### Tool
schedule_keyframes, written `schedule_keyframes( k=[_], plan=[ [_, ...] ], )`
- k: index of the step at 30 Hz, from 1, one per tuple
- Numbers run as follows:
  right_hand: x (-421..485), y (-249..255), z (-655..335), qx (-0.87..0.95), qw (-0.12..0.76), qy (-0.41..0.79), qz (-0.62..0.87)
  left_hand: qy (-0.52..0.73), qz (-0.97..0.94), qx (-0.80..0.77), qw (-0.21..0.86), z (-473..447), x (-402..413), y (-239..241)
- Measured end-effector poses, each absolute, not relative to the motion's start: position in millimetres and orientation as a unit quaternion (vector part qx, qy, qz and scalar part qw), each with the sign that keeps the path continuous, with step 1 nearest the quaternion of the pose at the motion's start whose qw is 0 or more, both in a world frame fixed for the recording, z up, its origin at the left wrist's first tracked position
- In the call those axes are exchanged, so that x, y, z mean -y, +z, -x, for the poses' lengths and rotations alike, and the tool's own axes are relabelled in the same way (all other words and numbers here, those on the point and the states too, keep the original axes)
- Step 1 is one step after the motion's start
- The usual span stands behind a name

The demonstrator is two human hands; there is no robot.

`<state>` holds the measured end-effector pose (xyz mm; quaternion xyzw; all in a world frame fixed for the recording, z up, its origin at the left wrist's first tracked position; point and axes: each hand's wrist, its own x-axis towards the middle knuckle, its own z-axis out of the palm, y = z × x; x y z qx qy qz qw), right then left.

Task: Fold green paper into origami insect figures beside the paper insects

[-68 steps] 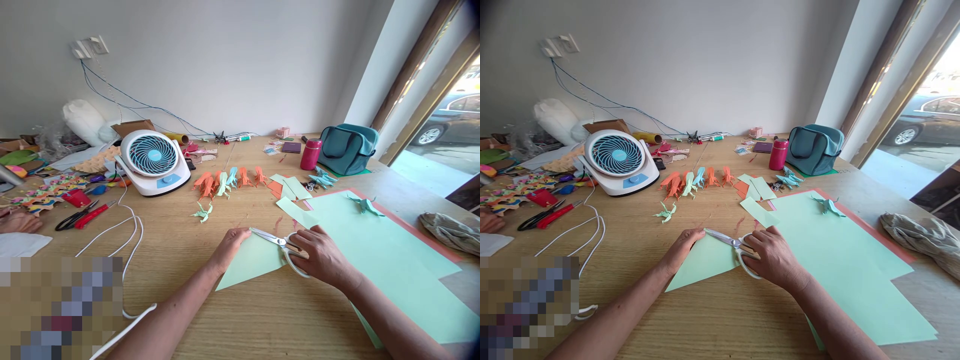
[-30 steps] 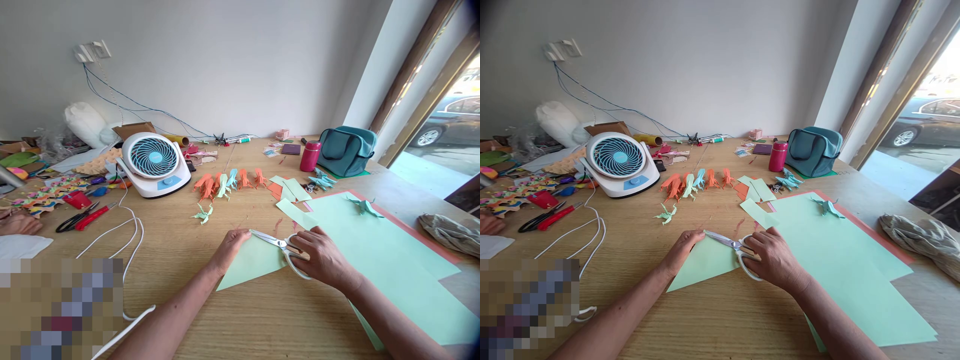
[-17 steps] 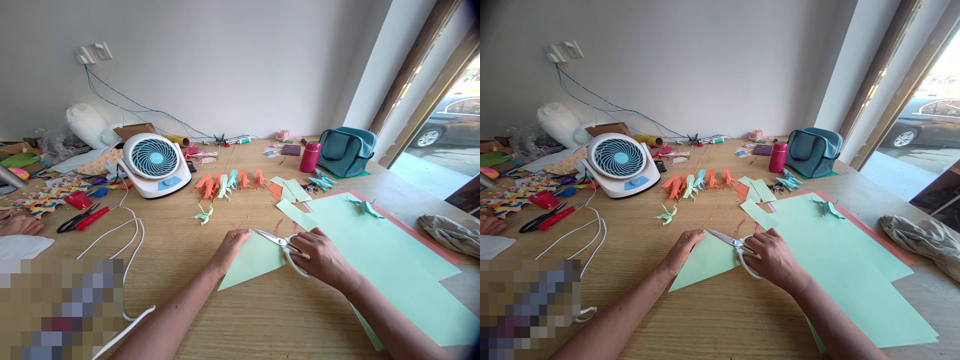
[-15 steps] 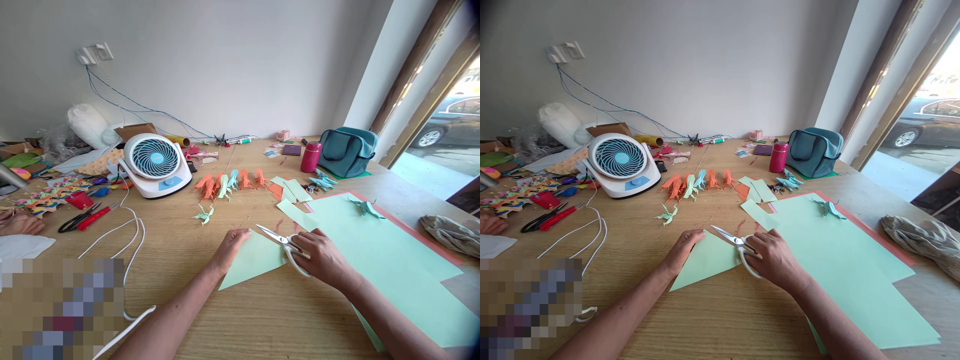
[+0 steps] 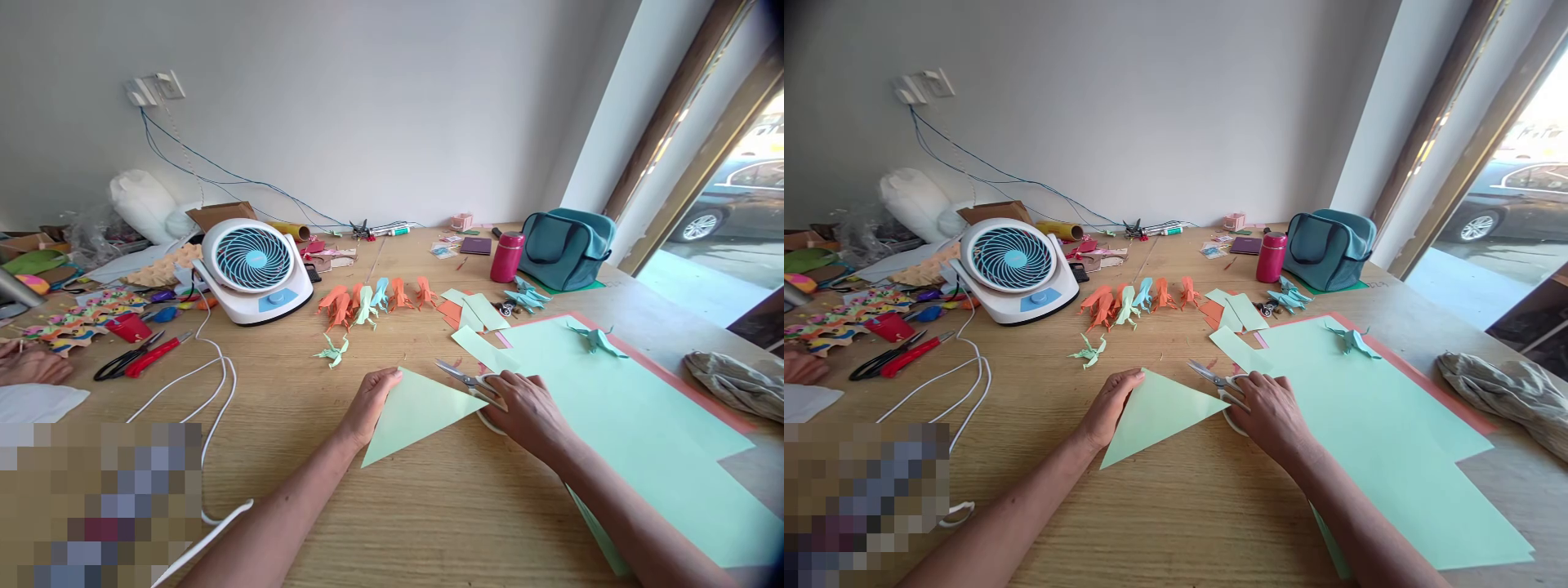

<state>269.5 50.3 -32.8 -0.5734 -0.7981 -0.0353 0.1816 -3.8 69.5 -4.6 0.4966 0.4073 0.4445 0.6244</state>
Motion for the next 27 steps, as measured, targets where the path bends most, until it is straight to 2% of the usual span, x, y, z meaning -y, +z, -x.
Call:
schedule_keyframes(
  k=[14, 18, 22, 27],
  plan=[
    [-61, -42, -274, 0.774, 0.208, 0.018, 0.598, 0.474, -0.484, -0.419, 0.605, 2, -70, -8],
    [-62, -36, -275, 0.748, 0.274, 0.044, 0.602, 0.478, -0.487, -0.422, 0.597, 3, -70, -9],
    [-54, -21, -265, 0.726, 0.372, 0.183, 0.548, 0.480, -0.492, -0.424, 0.590, 2, -70, -8],
    [-43, -20, -242, 0.654, 0.381, 0.418, 0.501, 0.479, -0.499, -0.428, 0.581, -1, -68, -7]
  ],
)
